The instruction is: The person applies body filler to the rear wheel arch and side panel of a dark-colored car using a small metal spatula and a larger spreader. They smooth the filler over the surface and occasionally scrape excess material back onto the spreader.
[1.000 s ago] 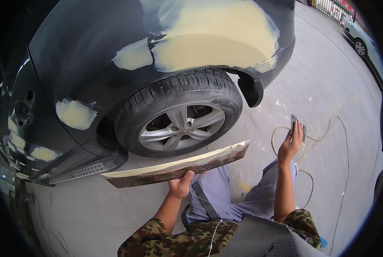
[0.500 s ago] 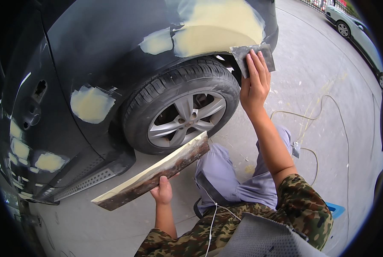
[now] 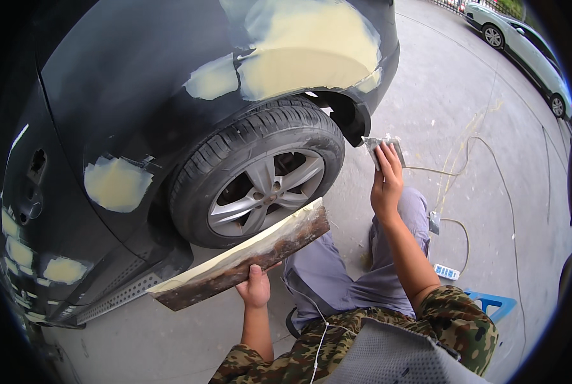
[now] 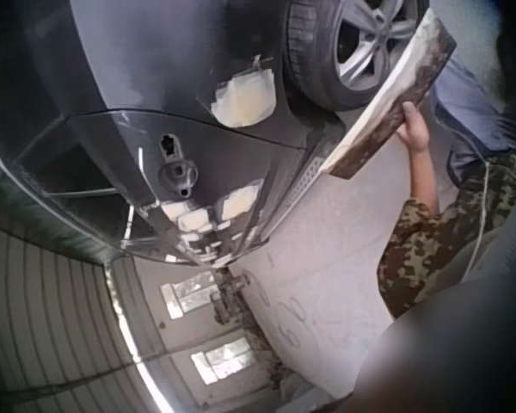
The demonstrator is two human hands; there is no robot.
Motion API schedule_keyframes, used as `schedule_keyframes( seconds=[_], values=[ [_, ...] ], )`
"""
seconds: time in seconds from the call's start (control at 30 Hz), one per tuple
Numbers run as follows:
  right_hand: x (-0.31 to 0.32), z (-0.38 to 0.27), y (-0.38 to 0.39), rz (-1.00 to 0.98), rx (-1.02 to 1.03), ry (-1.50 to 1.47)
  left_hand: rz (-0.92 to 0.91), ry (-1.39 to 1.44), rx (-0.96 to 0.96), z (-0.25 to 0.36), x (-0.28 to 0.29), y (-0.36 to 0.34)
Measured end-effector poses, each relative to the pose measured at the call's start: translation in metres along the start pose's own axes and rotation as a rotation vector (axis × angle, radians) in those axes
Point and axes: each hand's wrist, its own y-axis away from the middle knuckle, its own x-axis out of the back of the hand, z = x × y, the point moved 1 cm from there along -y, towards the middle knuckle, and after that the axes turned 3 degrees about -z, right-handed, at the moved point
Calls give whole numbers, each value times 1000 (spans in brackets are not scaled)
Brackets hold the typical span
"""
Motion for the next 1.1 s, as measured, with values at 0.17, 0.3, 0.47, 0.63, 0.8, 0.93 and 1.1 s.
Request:
schedule_keyframes(
  seconds=[0.17, 0.3, 0.47, 0.63, 0.8, 0.93, 1.1],
  values=[
    [-30, -26, -30, 108, 195, 170, 16, -8, 10, -12, 7, 7],
    [-56, -63, -77, 198, 341, 86, 60, -37, 33, -9, 14, 13],
    [-83, -114, -124, 349, 457, 3, 96, -60, -5, 2, 23, 21],
    [-97, -134, -153, 429, 535, -9, 181, -146, -15, 12, 30, 32],
    [-108, -129, -140, 373, 553, -48, 210, -153, 7, 14, 34, 38],
    [-115, -120, -113, 297, 502, -46, 214, -154, 14, 14, 35, 41],
    [-119, -109, -82, 206, 459, -34, 198, -172, 20, 17, 31, 38]
  ],
)
